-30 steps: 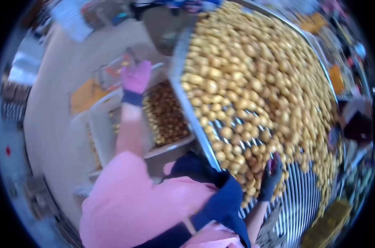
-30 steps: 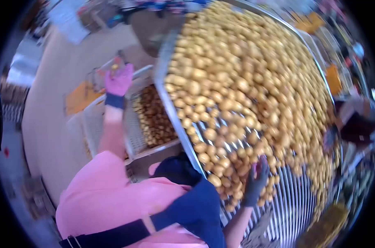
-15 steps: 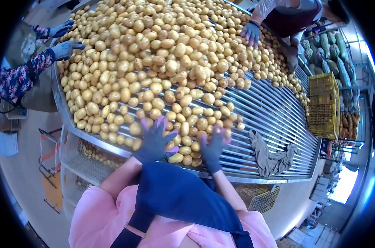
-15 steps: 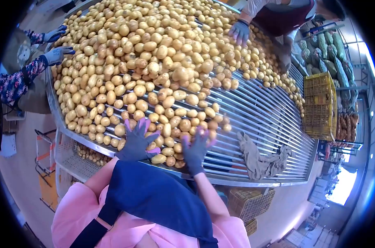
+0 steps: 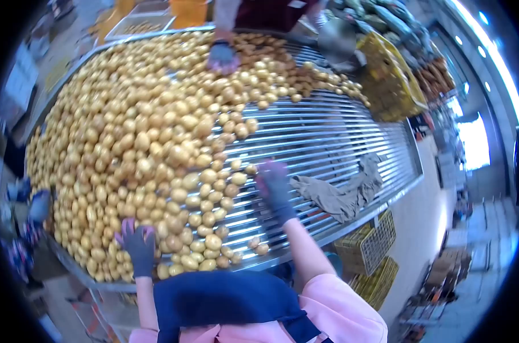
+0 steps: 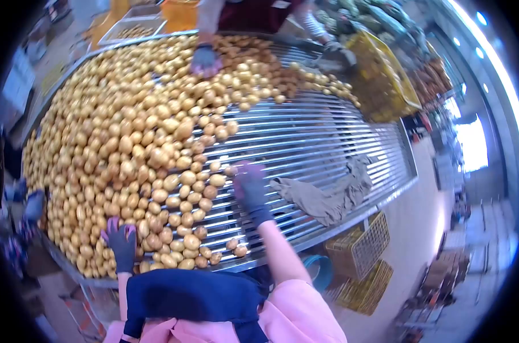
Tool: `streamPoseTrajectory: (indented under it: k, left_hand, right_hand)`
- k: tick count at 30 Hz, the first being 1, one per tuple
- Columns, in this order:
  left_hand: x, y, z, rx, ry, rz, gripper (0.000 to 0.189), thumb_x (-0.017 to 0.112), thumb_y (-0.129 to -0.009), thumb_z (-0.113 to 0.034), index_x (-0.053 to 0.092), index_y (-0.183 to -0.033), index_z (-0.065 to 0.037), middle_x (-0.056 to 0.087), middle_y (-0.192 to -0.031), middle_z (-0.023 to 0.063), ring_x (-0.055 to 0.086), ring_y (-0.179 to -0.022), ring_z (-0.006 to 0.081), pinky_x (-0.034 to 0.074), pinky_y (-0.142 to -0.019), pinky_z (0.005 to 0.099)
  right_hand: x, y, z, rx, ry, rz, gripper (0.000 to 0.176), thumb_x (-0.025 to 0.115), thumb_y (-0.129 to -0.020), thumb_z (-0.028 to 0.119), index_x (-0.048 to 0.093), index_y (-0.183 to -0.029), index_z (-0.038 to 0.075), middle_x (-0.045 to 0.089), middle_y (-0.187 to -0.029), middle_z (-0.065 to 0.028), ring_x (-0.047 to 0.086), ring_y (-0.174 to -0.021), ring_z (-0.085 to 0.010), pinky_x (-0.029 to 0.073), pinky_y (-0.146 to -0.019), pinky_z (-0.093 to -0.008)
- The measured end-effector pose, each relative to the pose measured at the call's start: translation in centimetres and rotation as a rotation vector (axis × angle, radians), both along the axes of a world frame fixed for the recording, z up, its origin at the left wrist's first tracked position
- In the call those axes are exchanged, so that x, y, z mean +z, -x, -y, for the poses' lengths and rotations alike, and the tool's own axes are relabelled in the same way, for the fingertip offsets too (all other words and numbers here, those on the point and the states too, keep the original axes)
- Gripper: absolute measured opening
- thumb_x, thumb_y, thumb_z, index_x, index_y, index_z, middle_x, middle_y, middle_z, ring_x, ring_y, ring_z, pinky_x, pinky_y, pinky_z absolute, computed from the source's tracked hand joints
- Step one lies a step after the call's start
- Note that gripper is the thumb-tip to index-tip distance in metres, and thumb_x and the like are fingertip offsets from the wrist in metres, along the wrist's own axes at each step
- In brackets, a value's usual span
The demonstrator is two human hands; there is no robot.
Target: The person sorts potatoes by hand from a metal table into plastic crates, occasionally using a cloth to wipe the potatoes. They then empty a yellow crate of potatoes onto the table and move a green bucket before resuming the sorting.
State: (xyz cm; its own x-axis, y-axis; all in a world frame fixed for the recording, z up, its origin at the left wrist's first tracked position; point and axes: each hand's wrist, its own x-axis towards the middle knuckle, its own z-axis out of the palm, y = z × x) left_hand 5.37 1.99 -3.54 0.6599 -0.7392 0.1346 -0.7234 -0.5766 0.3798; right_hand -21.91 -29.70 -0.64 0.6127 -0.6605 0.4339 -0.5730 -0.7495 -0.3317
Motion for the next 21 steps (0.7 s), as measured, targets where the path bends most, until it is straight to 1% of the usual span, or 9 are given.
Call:
streamPoseTrajectory:
  k: [3, 5, 7, 10, 12, 17, 18, 19, 21]
  left_hand:
    - [0.1, 0.2, 0.0, 0.000, -0.016, -0.040, 0.021, 0.060, -0.080, -0.026, 0.061, -0.084, -0.006, 0.044, -0.131, 0.0131, 0.032, -0.130, 0.0331, 0.008, -0.109, 0.0580]
    - [0.1, 0.3, -0.1, -0.032, -0.030, -0.072, 0.021, 0.060, -0.081, -0.025, 0.061, -0.089, -0.006, 0.043, -0.132, 0.0154, 0.030, -0.130, 0.0357, 0.010, -0.109, 0.0571]
    - [0.4, 0.9, -0.2, -0.027, -0.008, -0.136, 0.023, 0.060, -0.082, -0.024, 0.061, -0.096, -0.005, 0.043, -0.131, 0.0177, 0.030, -0.130, 0.0373, 0.012, -0.109, 0.0560]
    - [0.4, 1.3, -0.3, -0.095, 0.041, -0.079, 0.027, 0.056, -0.083, -0.023, 0.060, -0.101, -0.004, 0.044, -0.128, 0.0189, 0.034, -0.125, 0.0378, 0.018, -0.105, 0.0562]
    - [-0.3, 2.0, 0.0, -0.151, 0.111, -0.022, 0.028, 0.054, -0.083, -0.024, 0.059, -0.102, -0.004, 0.045, -0.126, 0.0187, 0.035, -0.123, 0.0385, 0.020, -0.103, 0.0566]
    - [4.7, 6.0, 4.3, -0.383, 0.284, 0.093, 0.034, 0.061, -0.075, -0.025, 0.053, -0.105, -0.012, 0.049, -0.108, 0.0132, 0.045, -0.106, 0.0334, 0.031, -0.090, 0.0501]
    - [6.3, 7.1, 5.4, -0.406, 0.008, -0.033, 0.034, 0.062, -0.077, -0.028, 0.053, -0.106, -0.012, 0.048, -0.109, 0.0128, 0.044, -0.106, 0.0324, 0.030, -0.091, 0.0492]
    - [5.0, 8.1, 5.9, -0.497, 0.330, 0.126, 0.035, 0.062, -0.078, -0.032, 0.053, -0.106, -0.012, 0.047, -0.111, 0.0120, 0.042, -0.109, 0.0312, 0.030, -0.091, 0.0486]
    - [5.5, 10.1, 6.9, -0.615, 0.276, 0.059, 0.038, 0.064, -0.078, -0.034, 0.056, -0.108, -0.011, 0.047, -0.113, 0.0111, 0.038, -0.114, 0.0311, 0.027, -0.095, 0.0485]
  right_hand:
    - [0.1, 12.2, 5.5, -0.753, 0.013, -0.516, 0.071, 0.058, -0.077, 0.051, 0.039, -0.137, 0.017, 0.028, -0.144, -0.0194, 0.020, -0.134, -0.0399, 0.015, -0.107, -0.0565]
    - [3.2, 17.2, 5.6, -1.056, -0.334, -0.576, 0.082, 0.058, -0.077, 0.054, 0.025, -0.145, 0.022, 0.014, -0.151, -0.0200, 0.006, -0.139, -0.0416, 0.008, -0.109, -0.0572]
    - [4.5, 19.8, 3.9, -1.108, -0.555, -0.327, 0.072, 0.058, -0.077, 0.056, 0.045, -0.133, 0.014, 0.035, -0.140, -0.0244, 0.027, -0.132, -0.0413, 0.024, -0.106, -0.0536]
    - [3.1, 20.0, 3.3, -1.118, -0.513, -0.290, 0.055, 0.055, -0.080, 0.054, 0.062, -0.107, 0.006, 0.057, -0.113, -0.0252, 0.053, -0.110, -0.0385, 0.041, -0.092, -0.0479]
    - [-1.1, 19.7, 2.7, -1.021, -0.186, -0.287, 0.047, 0.053, -0.083, 0.049, 0.065, -0.081, 0.004, 0.065, -0.087, -0.0207, 0.062, -0.085, -0.0365, 0.047, -0.077, -0.0454]
    - [-3.0, 12.4, -2.4, -0.784, -0.466, -0.170, 0.043, 0.040, -0.090, 0.043, 0.063, -0.090, 0.006, 0.065, -0.090, -0.0192, 0.062, -0.086, -0.0374, 0.047, -0.074, -0.0480]
    - [-2.4, 10.4, -4.1, -0.714, -0.532, -0.276, 0.040, 0.042, -0.089, 0.042, 0.061, -0.094, 0.007, 0.064, -0.090, -0.0187, 0.062, -0.087, -0.0379, 0.047, -0.074, -0.0486]
    - [-3.0, 9.0, -5.7, -0.556, -0.555, -0.311, 0.036, 0.045, -0.088, 0.039, 0.060, -0.096, 0.008, 0.062, -0.094, -0.0182, 0.061, -0.088, -0.0377, 0.047, -0.076, -0.0486]
    - [-3.8, 7.3, -8.2, -0.126, -0.312, -0.230, 0.034, 0.045, -0.090, 0.033, 0.053, -0.111, 0.006, 0.057, -0.105, -0.0203, 0.056, -0.098, -0.0346, 0.045, -0.085, -0.0448]
